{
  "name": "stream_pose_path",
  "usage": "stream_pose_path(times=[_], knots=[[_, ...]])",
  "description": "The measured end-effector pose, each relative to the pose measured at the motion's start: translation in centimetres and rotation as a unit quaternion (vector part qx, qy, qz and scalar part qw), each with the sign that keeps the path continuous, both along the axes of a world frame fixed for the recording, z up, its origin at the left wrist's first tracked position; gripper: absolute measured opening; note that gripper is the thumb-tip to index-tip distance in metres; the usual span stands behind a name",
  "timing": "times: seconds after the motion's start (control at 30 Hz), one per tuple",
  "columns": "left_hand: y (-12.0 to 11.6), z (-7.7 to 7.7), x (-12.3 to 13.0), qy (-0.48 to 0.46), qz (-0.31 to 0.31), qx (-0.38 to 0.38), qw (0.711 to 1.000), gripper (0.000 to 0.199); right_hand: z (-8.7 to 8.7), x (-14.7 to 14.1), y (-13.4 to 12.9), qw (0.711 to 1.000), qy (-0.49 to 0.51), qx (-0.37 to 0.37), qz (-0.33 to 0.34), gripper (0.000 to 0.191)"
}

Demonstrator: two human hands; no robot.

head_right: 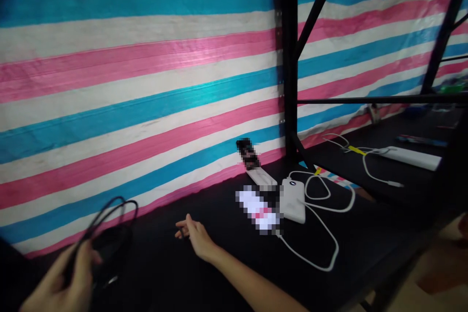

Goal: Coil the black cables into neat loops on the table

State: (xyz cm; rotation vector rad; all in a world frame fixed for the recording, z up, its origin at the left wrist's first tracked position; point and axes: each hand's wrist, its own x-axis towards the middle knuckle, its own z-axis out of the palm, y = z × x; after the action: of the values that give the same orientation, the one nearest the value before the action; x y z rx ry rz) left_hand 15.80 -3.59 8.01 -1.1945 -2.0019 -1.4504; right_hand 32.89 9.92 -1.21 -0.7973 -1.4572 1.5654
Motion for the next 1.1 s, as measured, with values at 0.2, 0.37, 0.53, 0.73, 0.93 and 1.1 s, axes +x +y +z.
stream_pose_path(times=[0.2, 0.37, 0.53, 0.73, 0.93, 1.1], knots=[[2.0, -4.7, 4.7, 0.266, -0.243, -0.036, 0.932, 0.026, -0.2, 0.4, 0.8, 0.992, 0.07, -0.099, -0.018, 0.052], [2.7, -5.6, 4.7, 0.313, -0.334, -0.081, 0.885, 0.022, -0.4, 0.5, 0.7, 0.982, 0.13, -0.129, -0.036, 0.039], [4.4, -7.1, 1.9, 0.159, -0.24, -0.145, 0.947, 0.022, -0.2, 0.6, 0.2, 0.983, 0.134, -0.118, -0.049, 0.04], [6.3, -8.6, -0.6, 0.119, -0.215, -0.182, 0.952, 0.043, 0.1, 0.9, -0.7, 0.994, 0.061, 0.046, -0.075, 0.034], [6.5, -8.8, -0.5, 0.083, -0.171, -0.178, 0.965, 0.052, 0.7, 1.1, -1.5, 0.979, 0.053, 0.152, -0.126, 0.021], [6.3, -9.1, -1.5, -0.11, -0.193, -0.137, 0.965, 0.053, 1.2, 1.4, -1.7, 0.974, 0.057, 0.153, -0.158, 0.015]])
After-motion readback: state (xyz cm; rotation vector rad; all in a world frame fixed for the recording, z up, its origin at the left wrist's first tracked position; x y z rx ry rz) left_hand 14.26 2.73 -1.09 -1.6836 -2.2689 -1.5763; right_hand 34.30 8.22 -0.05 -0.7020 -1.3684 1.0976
